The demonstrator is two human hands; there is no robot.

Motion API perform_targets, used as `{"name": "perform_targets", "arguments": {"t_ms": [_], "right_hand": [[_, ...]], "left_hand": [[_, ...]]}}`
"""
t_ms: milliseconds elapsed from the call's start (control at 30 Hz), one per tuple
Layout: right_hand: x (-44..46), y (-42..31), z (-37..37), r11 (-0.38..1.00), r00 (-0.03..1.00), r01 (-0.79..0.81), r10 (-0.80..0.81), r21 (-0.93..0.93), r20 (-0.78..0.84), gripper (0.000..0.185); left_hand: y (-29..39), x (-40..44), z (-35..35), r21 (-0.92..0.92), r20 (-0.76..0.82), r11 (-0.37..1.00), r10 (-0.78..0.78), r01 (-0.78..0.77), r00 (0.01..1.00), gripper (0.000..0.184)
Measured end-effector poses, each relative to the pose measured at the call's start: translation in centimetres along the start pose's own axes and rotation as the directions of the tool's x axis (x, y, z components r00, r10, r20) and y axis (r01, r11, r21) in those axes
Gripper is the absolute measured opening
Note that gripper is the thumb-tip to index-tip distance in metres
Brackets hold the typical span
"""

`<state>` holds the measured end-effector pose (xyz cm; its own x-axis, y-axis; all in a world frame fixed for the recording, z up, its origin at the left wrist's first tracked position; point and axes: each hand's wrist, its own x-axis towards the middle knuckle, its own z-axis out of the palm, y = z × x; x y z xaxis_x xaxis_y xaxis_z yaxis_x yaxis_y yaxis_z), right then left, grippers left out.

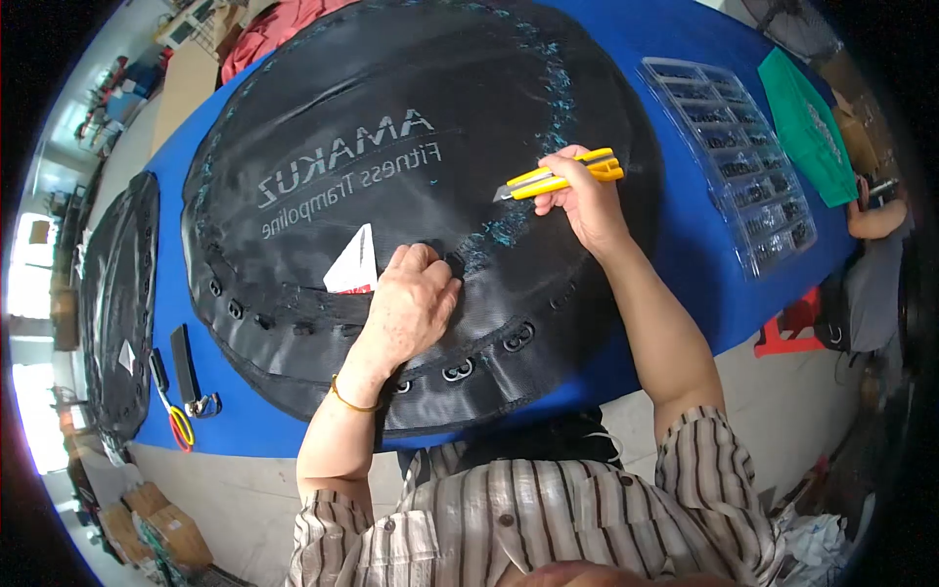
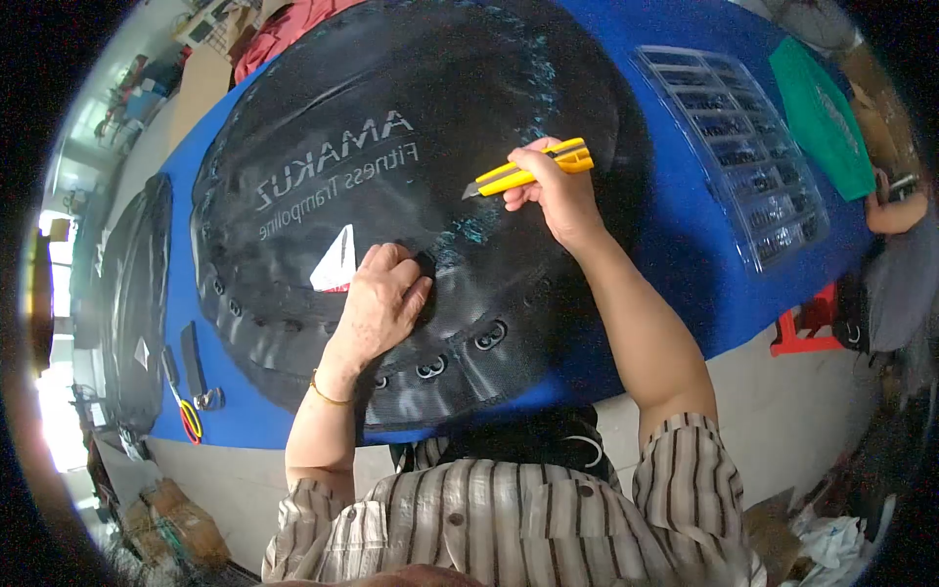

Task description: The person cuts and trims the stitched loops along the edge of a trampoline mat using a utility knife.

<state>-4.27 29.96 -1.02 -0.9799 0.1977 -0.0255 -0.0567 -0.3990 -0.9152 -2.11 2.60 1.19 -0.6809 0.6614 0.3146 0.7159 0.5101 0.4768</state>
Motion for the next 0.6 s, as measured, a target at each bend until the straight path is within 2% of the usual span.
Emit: {"name": "perform_targets", "arguments": {"t_ms": [233,267,333,467,600], "right_hand": [[0.1,-0.1,0.0,0.999,1.000,0.029,-0.029,0.013,0.000,0.018],[0.1,0.3,-0.2,0.993,0.994,0.113,-0.113,-0.035,0.003,0.017],[0.3,0.4,-0.6,0.996,0.996,0.084,-0.084,-0.016,0.024,0.018],[0.3,-0.7,0.1,0.998,0.999,-0.020,0.018,-0.060,-0.043,0.019],[1.0,-0.6,-0.8,0.999,1.000,-0.020,0.020,-0.046,-0.020,0.018]], "left_hand": [[0.4,0.0,0.6,0.050,-0.069,0.992,-0.117,0.120,0.991,0.033],[0.2,0.1,0.8,0.065,-0.058,0.989,-0.131,0.135,0.990,0.035],[0.2,-0.1,0.9,0.051,-0.081,0.989,-0.135,0.139,0.988,0.035],[-0.3,-0.2,1.2,-0.031,-0.103,0.991,-0.134,0.132,0.986,0.032],[-0.7,-0.1,1.6,-0.116,-0.098,0.982,-0.160,0.148,0.982,0.032]]}}
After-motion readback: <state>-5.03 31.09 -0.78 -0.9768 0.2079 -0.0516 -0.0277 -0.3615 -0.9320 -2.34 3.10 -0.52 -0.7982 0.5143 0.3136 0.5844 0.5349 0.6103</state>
